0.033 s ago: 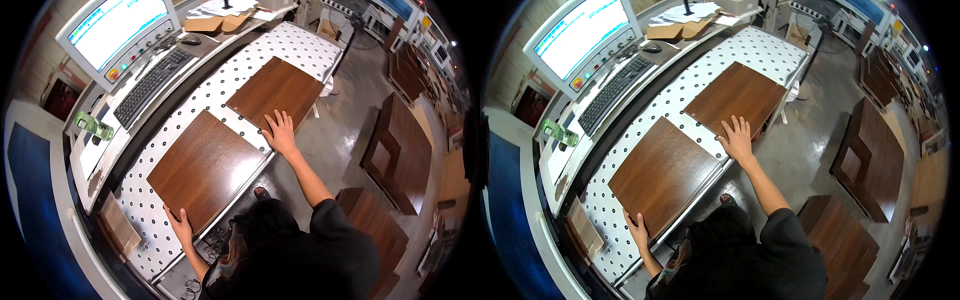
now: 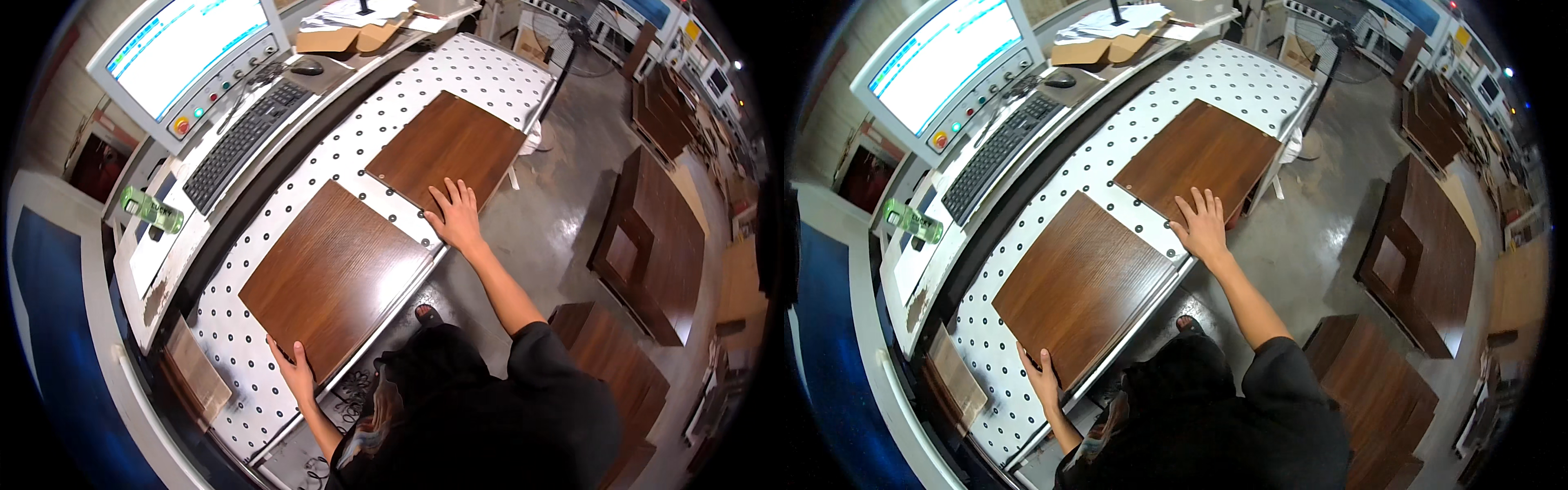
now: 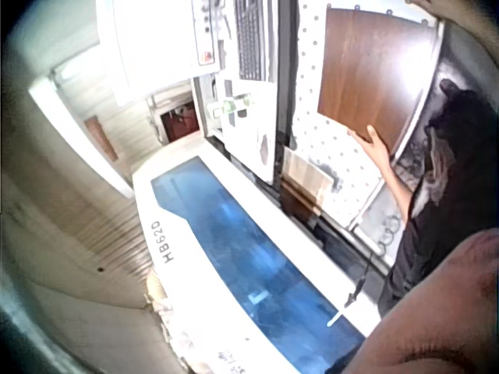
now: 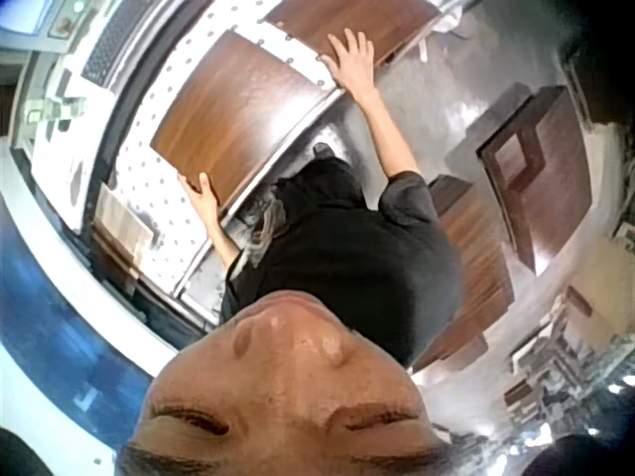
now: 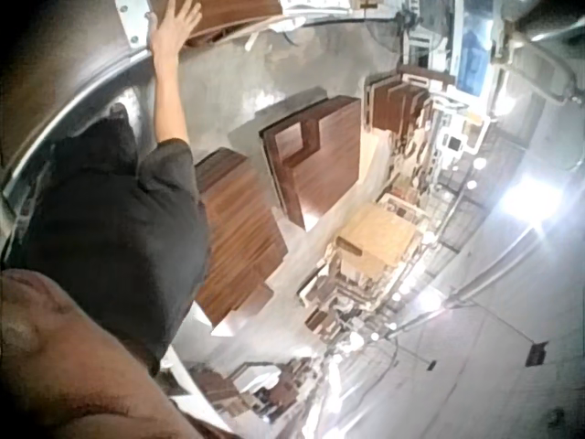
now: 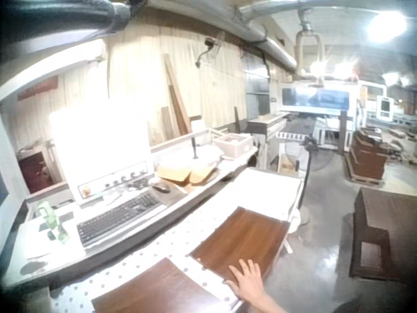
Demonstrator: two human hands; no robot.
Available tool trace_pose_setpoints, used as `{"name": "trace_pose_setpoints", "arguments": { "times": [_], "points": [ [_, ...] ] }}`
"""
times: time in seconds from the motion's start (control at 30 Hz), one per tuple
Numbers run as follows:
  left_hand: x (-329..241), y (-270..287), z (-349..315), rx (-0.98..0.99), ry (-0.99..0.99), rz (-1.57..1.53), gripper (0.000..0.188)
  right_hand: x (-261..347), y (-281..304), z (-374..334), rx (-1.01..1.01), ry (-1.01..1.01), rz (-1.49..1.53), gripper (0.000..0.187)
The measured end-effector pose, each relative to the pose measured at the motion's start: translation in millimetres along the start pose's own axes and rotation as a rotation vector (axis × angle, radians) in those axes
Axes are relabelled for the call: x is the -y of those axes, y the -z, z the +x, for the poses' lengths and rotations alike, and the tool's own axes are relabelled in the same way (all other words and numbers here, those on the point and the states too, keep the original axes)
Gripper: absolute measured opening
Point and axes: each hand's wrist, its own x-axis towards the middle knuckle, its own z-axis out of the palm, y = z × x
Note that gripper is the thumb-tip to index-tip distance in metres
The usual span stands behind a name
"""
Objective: The person carries a large sheet of plywood through a workshop and places it on the floor. They then pick up several rectangular wood panels and arrange them on a perforated metal workbench, using a handheld device to scan or measure the panels.
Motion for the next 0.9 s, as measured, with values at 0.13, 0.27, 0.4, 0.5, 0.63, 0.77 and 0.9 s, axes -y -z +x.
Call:
{"name": "trace_pose_setpoints", "arguments": {
  "times": [0.13, 0.27, 0.4, 0.5, 0.63, 0.77, 0.9],
  "points": [
    [-6, -1, 0, -0.010, -0.003, 0.097, 0.070, -8, 3, 2, 0.014, 0.009, 0.007, 0.060],
    [-7, -6, -3, -0.062, -0.028, 0.203, 0.069, -12, 5, 5, -0.001, 0.005, 0.007, 0.059],
    [-12, -10, -7, -0.096, -0.006, 0.164, 0.068, -5, 1, 1, -0.035, -0.020, -0.013, 0.056],
    [-5, -14, -4, -0.109, -0.001, 0.063, 0.068, -3, -2, 4, -0.049, -0.025, -0.032, 0.056],
    [-4, -14, -7, -0.147, 0.013, 0.058, 0.067, 2, 0, 1, -0.032, -0.020, -0.036, 0.057],
    [-5, -16, -7, -0.164, 0.025, -0.009, 0.067, 1, 0, -1, 0.000, -0.005, -0.053, 0.059],
    [-1, -16, -4, -0.175, 0.026, -0.026, 0.067, 4, 3, -1, 0.019, 0.007, -0.075, 0.061]
  ]
}}
